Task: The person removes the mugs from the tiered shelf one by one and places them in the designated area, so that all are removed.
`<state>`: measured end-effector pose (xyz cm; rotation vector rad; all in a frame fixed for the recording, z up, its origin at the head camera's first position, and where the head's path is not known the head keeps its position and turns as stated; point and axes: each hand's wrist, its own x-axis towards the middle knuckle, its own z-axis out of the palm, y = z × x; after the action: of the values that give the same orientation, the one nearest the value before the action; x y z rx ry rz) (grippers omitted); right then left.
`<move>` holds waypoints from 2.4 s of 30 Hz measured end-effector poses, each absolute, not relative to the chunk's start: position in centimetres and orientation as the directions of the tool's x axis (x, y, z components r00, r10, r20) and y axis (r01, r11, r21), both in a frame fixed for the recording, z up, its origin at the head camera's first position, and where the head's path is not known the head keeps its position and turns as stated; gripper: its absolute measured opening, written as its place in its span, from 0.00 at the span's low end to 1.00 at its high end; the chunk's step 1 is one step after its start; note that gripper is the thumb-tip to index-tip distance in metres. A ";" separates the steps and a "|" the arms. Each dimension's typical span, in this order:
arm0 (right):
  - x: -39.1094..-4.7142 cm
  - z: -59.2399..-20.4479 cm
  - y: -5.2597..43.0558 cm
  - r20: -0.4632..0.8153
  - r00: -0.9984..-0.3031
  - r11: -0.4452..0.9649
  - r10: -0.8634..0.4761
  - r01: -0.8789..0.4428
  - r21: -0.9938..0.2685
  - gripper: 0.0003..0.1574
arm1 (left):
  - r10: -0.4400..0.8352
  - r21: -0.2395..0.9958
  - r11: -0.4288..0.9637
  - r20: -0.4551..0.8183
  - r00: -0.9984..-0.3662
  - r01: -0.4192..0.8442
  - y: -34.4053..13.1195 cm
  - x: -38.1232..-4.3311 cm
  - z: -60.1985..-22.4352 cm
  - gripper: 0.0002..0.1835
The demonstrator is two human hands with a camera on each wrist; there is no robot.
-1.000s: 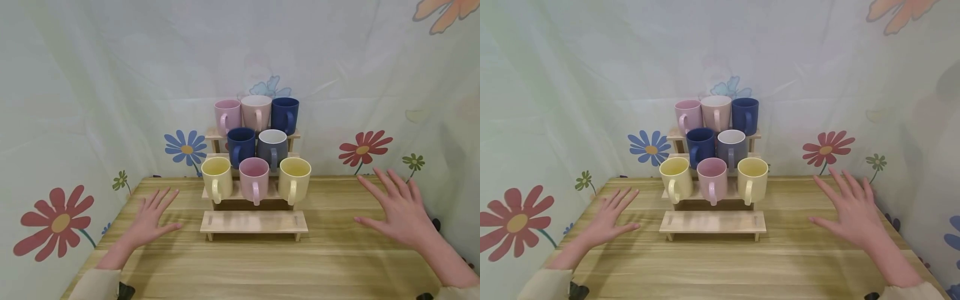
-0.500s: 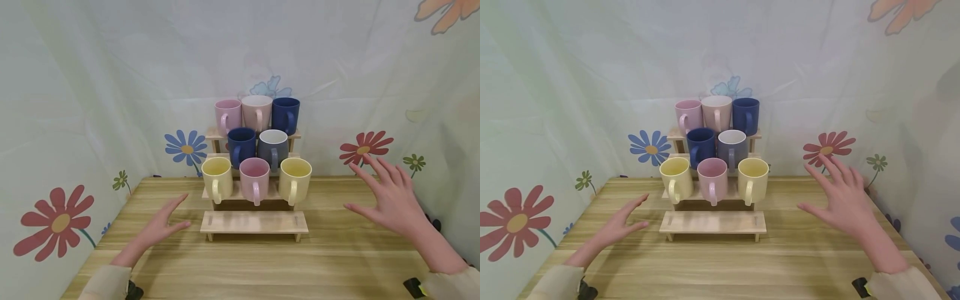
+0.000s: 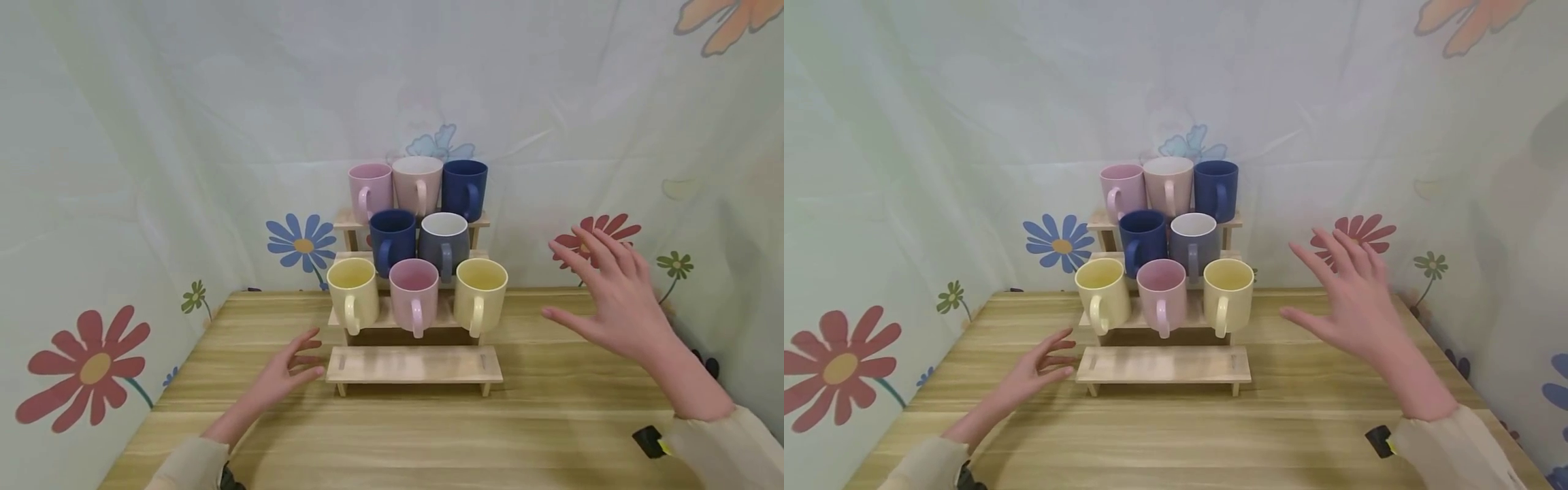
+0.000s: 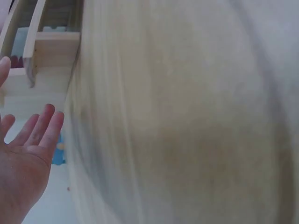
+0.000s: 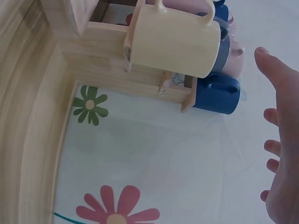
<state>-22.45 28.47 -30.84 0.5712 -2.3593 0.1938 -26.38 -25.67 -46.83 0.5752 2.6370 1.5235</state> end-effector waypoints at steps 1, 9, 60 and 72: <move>-22.5 -30.6 28.3 0.664 -0.660 0.889 -0.351 -0.458 0.015 0.60 | 0.331 0.852 0.440 0.140 -0.933 0.284 -25.6 -26.3 -47.0 0.43; -23.3 -28.7 26.5 0.705 -0.605 0.863 -0.371 -0.505 0.021 0.57 | 0.300 0.912 0.353 0.099 -0.949 0.207 -24.7 -26.0 -47.9 0.41; -32.5 -22.1 10.9 0.733 -0.598 0.665 -0.324 -0.695 -0.273 0.49 | 0.317 0.983 0.173 -0.114 -0.942 -0.061 -23.5 -25.8 -49.6 0.42; -34.1 -22.9 6.5 0.682 -0.678 0.552 -0.274 -0.692 -0.466 0.48 | 0.306 0.971 0.230 -0.137 -0.942 -0.067 -23.7 -25.7 -49.6 0.39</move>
<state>-34.14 6.49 -22.94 0.7753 -2.2430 1.0061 -25.69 -23.69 -49.55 0.2234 2.2087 1.7670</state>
